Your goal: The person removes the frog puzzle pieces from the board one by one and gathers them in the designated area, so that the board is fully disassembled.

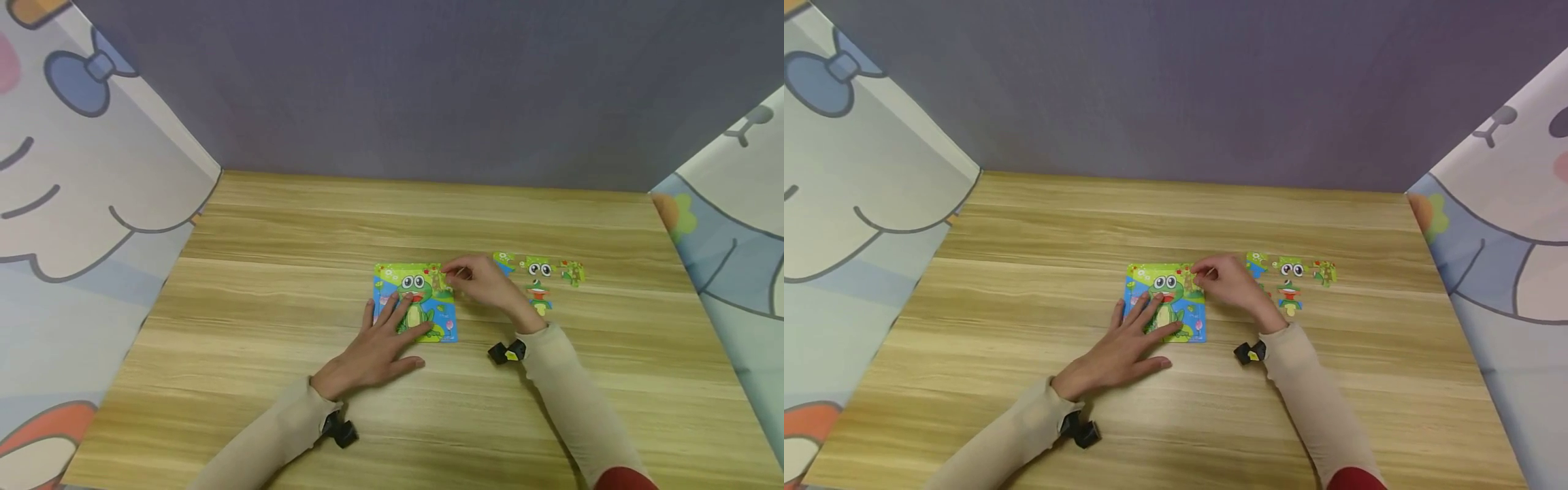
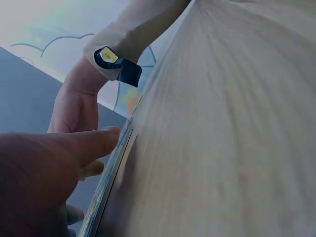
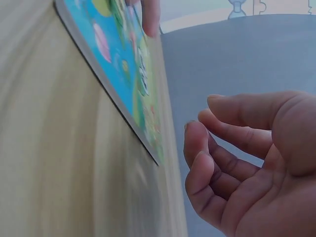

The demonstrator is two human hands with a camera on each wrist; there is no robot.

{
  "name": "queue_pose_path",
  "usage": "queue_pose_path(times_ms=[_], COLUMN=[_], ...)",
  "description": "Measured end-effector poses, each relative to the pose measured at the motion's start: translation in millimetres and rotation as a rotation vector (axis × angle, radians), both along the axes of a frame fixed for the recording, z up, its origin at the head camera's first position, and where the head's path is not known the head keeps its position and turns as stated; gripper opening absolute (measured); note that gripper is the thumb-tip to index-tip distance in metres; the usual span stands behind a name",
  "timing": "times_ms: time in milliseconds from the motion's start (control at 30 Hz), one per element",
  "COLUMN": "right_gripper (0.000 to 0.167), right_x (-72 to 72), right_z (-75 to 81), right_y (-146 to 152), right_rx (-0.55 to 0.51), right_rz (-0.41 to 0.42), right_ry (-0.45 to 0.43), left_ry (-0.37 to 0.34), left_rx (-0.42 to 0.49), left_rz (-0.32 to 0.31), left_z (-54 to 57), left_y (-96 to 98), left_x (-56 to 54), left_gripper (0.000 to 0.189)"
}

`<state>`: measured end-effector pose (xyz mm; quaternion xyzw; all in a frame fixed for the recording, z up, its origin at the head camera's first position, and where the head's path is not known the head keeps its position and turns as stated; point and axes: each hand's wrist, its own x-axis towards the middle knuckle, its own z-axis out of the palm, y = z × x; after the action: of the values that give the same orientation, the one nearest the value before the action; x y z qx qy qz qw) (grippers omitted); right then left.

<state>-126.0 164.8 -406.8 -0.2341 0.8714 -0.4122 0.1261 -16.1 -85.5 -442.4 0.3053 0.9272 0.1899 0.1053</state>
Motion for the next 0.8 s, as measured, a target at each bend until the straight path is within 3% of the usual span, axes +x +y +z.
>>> queue_pose_path(times_ms=[367,800], right_gripper=[0.023,0.033], right_x=[5.0,10.4], right_z=[-9.8,-16.4], right_y=[-14,-19], right_rx=[0.023,0.082], right_rz=[0.027,0.048], right_ry=[-0.014,-0.006], left_ry=[-0.007,0.010], left_rx=[-0.012,-0.034], left_rz=[-0.004,-0.025], left_z=[-3.3,-8.1], left_y=[3.1,2.5], left_x=[-2.4,-2.5], left_gripper=[0.063,0.064])
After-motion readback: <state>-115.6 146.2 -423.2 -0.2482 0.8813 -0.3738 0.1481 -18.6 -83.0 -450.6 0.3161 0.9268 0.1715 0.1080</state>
